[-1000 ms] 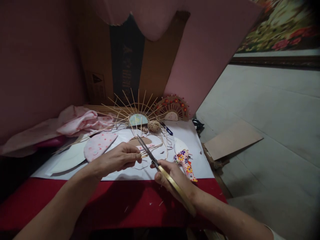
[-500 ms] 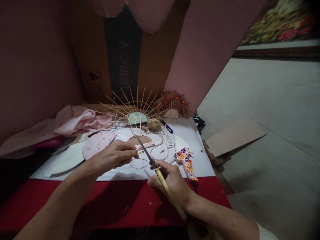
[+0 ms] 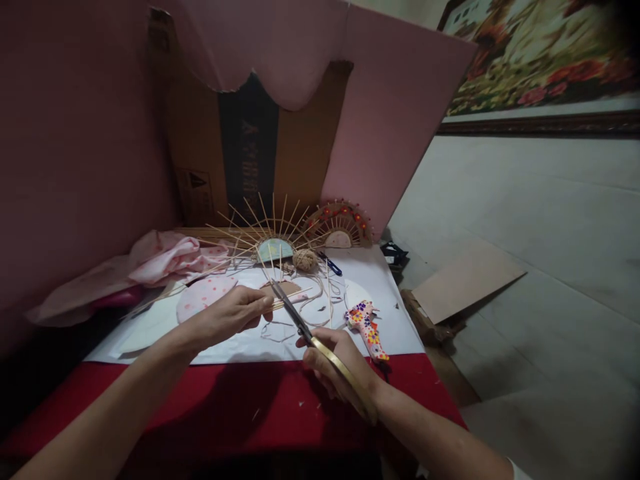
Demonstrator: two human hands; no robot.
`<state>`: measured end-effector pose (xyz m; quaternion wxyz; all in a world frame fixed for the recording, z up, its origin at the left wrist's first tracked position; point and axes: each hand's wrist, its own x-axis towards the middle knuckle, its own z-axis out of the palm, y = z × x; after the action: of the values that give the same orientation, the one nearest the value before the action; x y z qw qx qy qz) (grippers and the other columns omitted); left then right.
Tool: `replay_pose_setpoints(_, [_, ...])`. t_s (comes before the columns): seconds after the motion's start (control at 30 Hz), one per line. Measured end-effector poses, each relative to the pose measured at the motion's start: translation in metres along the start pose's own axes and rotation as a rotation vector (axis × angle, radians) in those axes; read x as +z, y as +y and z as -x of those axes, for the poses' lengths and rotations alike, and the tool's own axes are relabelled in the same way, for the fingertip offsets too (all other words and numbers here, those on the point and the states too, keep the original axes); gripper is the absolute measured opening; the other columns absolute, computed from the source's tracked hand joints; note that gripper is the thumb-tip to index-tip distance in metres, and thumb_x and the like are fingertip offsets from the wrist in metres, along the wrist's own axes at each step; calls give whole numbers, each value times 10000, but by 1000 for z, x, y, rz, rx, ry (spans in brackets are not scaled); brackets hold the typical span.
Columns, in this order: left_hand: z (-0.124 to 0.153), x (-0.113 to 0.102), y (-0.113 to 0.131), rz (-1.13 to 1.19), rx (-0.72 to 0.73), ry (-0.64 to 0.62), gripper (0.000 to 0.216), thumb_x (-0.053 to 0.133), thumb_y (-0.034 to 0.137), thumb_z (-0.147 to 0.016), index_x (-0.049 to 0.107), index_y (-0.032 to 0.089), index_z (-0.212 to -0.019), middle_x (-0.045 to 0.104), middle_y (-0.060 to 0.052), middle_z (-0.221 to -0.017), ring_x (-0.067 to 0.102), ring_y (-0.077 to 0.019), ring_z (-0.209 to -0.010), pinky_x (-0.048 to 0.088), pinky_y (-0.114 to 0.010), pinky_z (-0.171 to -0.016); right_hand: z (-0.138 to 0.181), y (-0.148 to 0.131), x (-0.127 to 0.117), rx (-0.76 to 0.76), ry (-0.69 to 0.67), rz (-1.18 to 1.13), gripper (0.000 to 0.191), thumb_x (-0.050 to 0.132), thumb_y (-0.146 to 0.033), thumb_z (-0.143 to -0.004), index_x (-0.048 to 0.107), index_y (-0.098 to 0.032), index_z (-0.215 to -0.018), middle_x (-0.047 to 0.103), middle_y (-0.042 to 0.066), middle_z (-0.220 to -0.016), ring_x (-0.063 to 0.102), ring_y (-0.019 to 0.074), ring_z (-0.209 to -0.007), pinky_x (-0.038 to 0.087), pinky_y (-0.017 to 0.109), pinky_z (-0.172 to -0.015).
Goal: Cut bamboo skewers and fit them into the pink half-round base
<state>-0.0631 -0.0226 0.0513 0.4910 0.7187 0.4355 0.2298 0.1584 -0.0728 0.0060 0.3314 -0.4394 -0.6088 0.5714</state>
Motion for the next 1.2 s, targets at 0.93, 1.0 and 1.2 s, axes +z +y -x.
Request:
replay_pose_setpoints(0.93, [1,29,17,-333,100,289,376,410,452,-862,579,185,-659,444,28,-549,373,-123,-541,276,-225,-525,10,-7,8,-25,71,62,579,497,-708,-732,508,-171,-947,414,-65,-526,344,72,-413,315,198,-397])
replay_pose_setpoints(1.0, [3,30,21,-362,116,299,363,400,428,-872,573,191,-658,459,29,-549,384,-123,-538,280,-227,-534,10,-12,8,-49,60,73,576,488,-719,-726,484,-175,-915,396,-70,-523,342,76,-425,312,200,-405])
replay_pose_setpoints(1.2, [6,32,27,-485,70,293,361,352,426,-892,540,209,-674,501,18,-560,443,-146,-557,276,-247,-555,9,-18,10,-71,63,118,561,467,-740,-718,445,-194,-846,412,-56,-556,373,94,-473,324,215,-440])
